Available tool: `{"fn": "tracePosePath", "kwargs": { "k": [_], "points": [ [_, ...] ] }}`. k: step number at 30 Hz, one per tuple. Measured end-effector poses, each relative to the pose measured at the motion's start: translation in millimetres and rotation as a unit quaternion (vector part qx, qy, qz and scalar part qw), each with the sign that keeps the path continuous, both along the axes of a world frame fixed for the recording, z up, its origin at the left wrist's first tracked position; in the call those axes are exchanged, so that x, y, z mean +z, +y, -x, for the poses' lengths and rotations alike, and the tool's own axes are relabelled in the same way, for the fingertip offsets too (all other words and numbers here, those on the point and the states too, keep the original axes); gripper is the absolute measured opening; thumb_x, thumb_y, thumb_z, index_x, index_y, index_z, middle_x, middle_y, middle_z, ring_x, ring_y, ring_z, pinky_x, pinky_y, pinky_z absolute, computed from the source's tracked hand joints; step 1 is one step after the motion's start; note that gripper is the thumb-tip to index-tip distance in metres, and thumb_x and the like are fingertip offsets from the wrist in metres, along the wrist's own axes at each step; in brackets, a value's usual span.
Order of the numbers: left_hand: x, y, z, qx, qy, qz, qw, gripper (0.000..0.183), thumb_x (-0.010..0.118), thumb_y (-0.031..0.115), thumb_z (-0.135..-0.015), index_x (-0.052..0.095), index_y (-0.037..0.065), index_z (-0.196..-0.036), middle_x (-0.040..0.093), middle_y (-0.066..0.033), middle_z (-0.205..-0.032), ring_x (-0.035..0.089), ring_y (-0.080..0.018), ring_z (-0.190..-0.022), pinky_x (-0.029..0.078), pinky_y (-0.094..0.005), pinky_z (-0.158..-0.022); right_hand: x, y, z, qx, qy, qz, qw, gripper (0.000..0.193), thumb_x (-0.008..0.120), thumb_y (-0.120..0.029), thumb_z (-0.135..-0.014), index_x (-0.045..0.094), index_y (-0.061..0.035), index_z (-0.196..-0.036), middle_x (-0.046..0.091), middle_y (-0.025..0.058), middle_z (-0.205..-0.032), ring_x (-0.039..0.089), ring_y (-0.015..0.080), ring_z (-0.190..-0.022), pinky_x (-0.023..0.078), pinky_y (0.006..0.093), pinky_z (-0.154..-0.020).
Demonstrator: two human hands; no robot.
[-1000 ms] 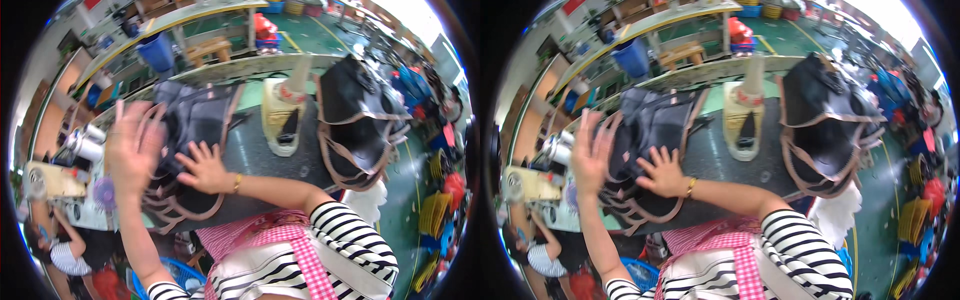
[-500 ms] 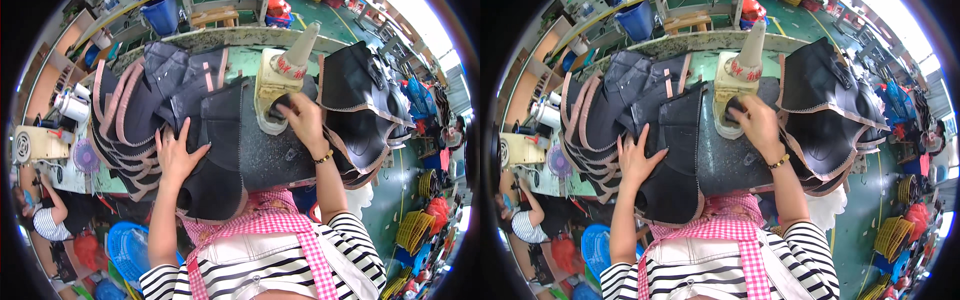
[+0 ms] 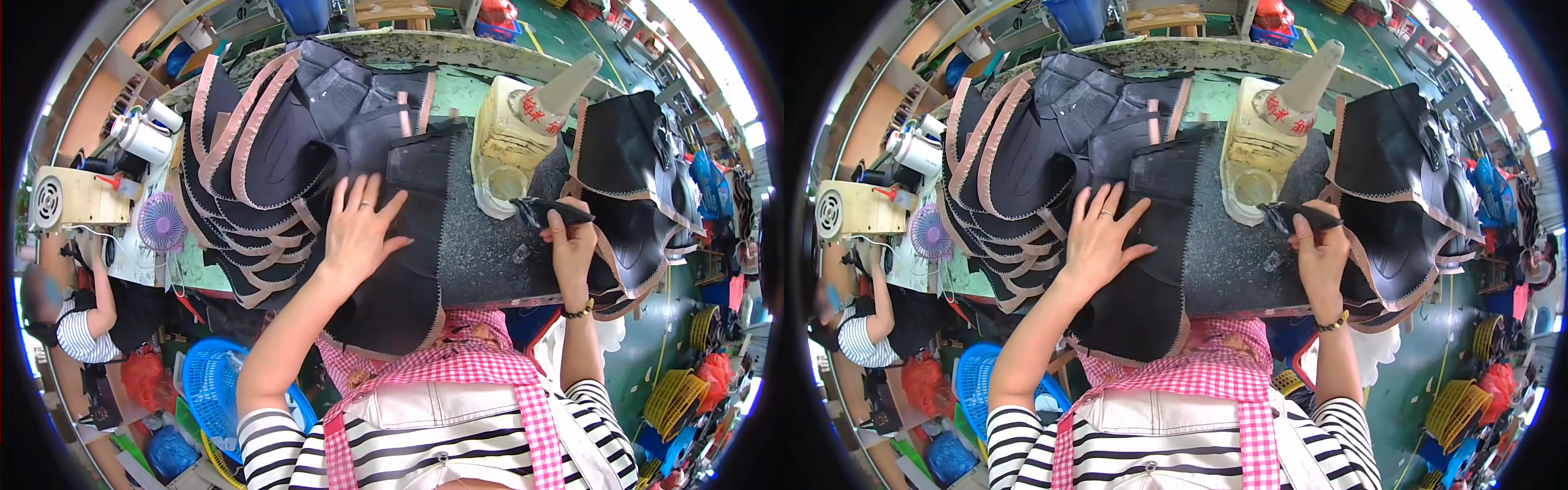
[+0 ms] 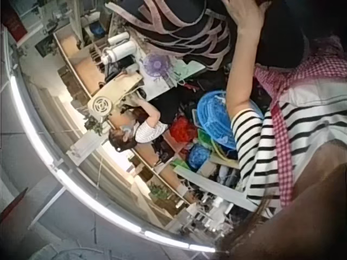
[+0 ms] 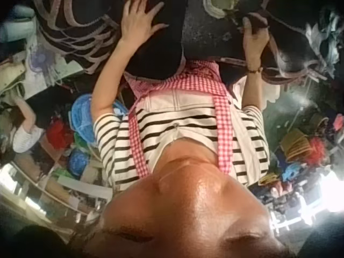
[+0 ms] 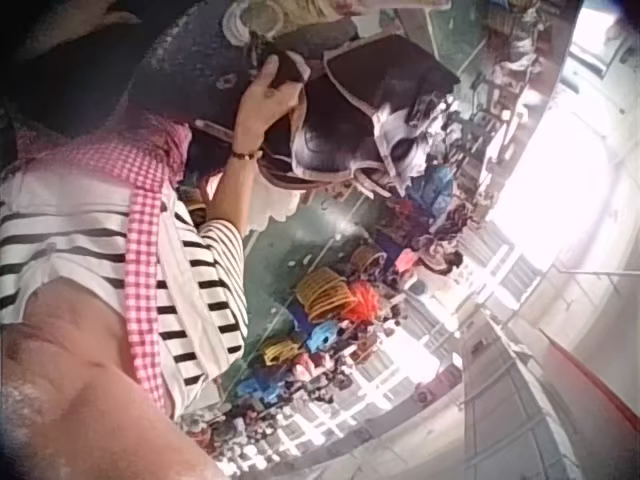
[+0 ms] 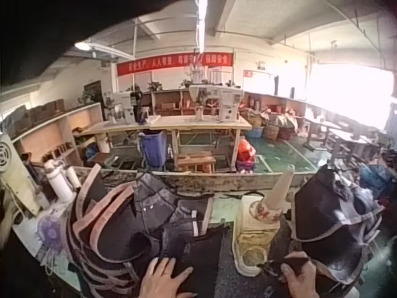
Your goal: The person assembles black leather-like bags by hand, attaching zipper pulls and applying adhesive to seams. They handle multiple bag units, stacking them on the table and occasionally using a brush to spread glue on the edges.
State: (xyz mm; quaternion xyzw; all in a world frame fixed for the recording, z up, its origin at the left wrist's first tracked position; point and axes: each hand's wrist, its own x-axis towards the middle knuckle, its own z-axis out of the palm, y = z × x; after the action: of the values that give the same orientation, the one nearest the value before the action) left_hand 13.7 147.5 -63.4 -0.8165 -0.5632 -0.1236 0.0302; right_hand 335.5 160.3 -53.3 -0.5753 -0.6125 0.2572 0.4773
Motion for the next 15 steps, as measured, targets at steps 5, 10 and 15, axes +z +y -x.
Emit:
{"fn": "tracePosePath", "kwargs": {
  "k": [5,10,15],
  "points": [
    [-7.6,4.4,3.3,0.040,-0.026,0.091,0.995,0.070,0.075,0.049,-0.072,0.057,0.017,-0.131,0.054,-0.0169,-0.121,0.051,-0.0294,-0.110,0.044,-0.0416,-0.086,28.9,13.1,51.4,0.087,0.221,0.133,0.962,0.027,0.065,-0.008,-0.090,0.059,-0.0014,-0.115,0.066,0.0061,-0.087,0.064,0.0102,-0.060,0.052,0.0198,-0.051],
    [-17.1,5.1,5.9,0.039,-0.062,0.092,0.993,0.068,0.074,0.050,-0.072,0.058,0.017,-0.129,0.063,-0.0140,-0.103,0.059,-0.0268,-0.095,0.044,-0.0394,-0.076,9.1,55.0,142.5,0.153,0.142,0.073,0.975,0.017,0.062,-0.008,-0.091,0.061,-0.0041,-0.108,0.069,0.0086,-0.082,0.068,0.0134,-0.062,0.052,0.0251,-0.052],
    [-26.2,6.9,8.5,0.033,-0.120,0.076,0.989,0.066,0.075,0.048,-0.072,0.058,0.018,-0.129,0.068,-0.0145,-0.081,0.065,-0.0295,-0.079,0.044,-0.0392,-0.075,-6.4,95.5,140.5,0.068,-0.170,-0.096,0.978,0.014,0.063,-0.018,-0.089,0.062,-0.0087,-0.099,0.066,0.0164,-0.074,0.066,0.0347,-0.069,0.050,0.0401,-0.061]
  ]
}}
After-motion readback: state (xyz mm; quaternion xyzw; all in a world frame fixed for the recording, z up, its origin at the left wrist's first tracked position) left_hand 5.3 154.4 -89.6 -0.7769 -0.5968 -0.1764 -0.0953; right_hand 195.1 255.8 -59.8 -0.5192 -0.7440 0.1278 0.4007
